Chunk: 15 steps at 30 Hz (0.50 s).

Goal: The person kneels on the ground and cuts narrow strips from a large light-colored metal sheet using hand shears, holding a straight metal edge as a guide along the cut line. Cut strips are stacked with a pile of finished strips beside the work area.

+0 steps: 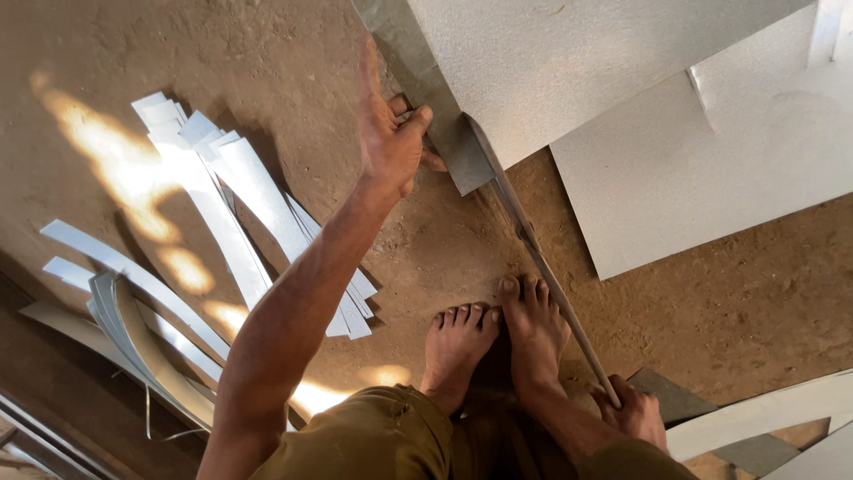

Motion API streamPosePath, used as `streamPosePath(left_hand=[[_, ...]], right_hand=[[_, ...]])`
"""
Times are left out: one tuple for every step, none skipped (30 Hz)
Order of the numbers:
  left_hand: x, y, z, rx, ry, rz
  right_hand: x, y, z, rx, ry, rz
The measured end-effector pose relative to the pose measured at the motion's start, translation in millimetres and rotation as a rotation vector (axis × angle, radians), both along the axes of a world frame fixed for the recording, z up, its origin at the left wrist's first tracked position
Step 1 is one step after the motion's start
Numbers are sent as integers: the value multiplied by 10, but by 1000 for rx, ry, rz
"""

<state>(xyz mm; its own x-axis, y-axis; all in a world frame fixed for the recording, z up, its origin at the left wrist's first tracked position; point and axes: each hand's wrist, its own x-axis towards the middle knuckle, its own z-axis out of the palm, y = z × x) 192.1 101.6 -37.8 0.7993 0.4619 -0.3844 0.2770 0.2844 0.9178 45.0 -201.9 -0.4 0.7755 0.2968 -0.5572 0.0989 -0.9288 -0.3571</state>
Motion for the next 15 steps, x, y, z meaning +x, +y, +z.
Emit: streamPosePath(left_hand=[[23, 6, 0, -23, -9, -4], [46, 10, 6, -45, -13, -4], [56, 10, 19, -67, -13, -1], [64, 4, 37, -75, 91, 27], [58, -11, 60, -81, 192, 56], [37, -36, 86, -90, 295, 84], [4, -66, 112, -128, 250, 86], [-40, -101, 136, -163, 206, 93], [-99, -134, 156, -196, 165, 104], [-153, -170, 166, -231, 125, 105], [-204, -205, 168, -270, 88, 96], [-244, -230, 158, -308, 44, 91], [-271, -250, 142, -295, 59, 95], [-284, -258, 121, -278, 71, 104], [-292, -252, 104, -261, 91, 110]], right_hand=[[-44, -25, -61, 20, 5, -93], [-73, -20, -102, 42, 14, -183], [-81, 12, -110, -60, -103, 30], [-57, 70, -88, -159, -225, 241], [1, 122, -26, -256, -349, 452], [87, 174, 69, -227, -138, 233], [199, 216, 182, -196, 73, 14], [324, 210, 314, -158, 285, -198], [450, 124, 450, -136, 325, -214], [561, -29, 575, -102, 348, -178], [626, -243, 658, -53, 369, -134], [672, -545, 734, 149, 502, -180], [606, -773, 690, 231, 595, -222], [517, -1058, 634, 273, 669, -261], [371, -1248, 462, 84, 656, -246]])
